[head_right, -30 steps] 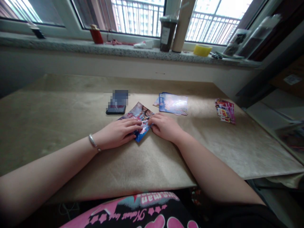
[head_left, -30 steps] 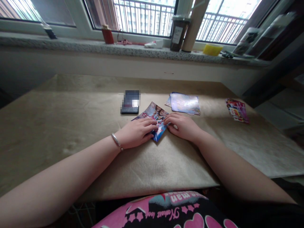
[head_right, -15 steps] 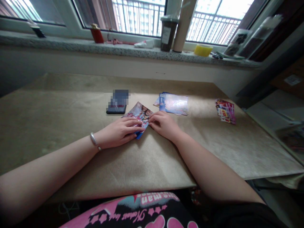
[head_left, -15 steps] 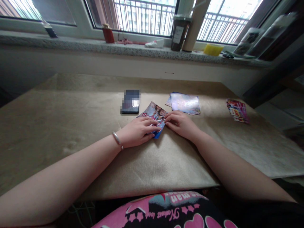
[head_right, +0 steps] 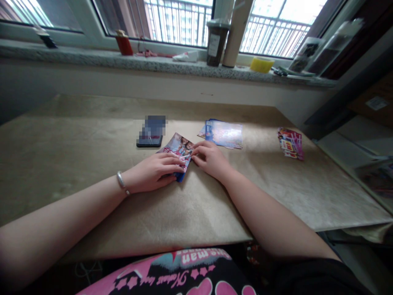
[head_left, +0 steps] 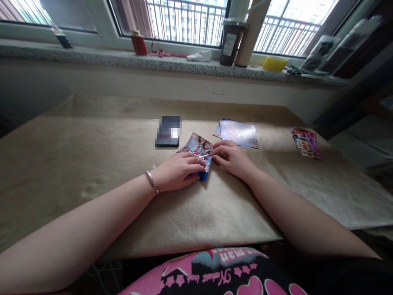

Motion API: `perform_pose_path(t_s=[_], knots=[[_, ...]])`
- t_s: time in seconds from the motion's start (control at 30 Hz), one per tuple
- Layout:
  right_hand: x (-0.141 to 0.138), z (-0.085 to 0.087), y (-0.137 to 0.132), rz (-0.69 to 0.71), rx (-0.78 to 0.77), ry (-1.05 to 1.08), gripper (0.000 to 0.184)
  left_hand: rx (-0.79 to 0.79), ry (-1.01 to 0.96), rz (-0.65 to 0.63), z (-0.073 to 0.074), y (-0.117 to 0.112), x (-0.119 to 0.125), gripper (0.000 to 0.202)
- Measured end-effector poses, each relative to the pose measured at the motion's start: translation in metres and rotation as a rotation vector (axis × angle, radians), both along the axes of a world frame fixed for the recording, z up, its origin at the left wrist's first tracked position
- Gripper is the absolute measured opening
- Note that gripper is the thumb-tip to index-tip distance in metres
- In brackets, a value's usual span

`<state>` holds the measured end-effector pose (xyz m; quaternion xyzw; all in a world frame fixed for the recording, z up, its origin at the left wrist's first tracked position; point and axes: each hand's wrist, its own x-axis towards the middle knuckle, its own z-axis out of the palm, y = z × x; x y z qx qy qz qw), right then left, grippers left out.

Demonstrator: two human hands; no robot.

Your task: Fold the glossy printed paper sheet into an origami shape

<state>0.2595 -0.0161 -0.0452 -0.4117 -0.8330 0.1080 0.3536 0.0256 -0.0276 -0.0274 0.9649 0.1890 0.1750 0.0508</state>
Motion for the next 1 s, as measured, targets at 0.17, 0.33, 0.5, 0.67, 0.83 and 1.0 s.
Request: perform_pose_path(t_s=[0.17,0.33,0.5,0.67,0.83,1.0], knots=[[0.0001,-0.0013,0.0006,-0.044,-0.039,0.021,0.007,0.016,0.034,0.013,-0.0020,0.0001,-0.0016,0.027],[0.0009,-0.0026,0.0014,-0.108,-0.118,0.047,0.009,0.006,0.061,0.034,-0.0026,0.0000,-0.0027,0.030],[0.0007,-0.0021,0.0005,-0.206,-0.222,0.063,0.011,-0.036,0.029,0.010,-0.0052,0.0007,-0.0025,0.031],[0.0019,-0.0014,0.0019,-0.216,-0.198,0.024,0.012,-0.077,0.016,-0.007,-0.0056,0.0003,-0.0027,0.033],[0.0040,-0.0044,0.0072,-0.174,-0.105,0.046,0.011,-0.094,0.028,-0.009,-0.0030,-0.0012,-0.0028,0.034],[0.0044,-0.0047,0.0083,-0.174,-0.088,0.116,0.013,-0.080,0.052,0.059,-0.0035,-0.0022,-0.0035,0.035]])
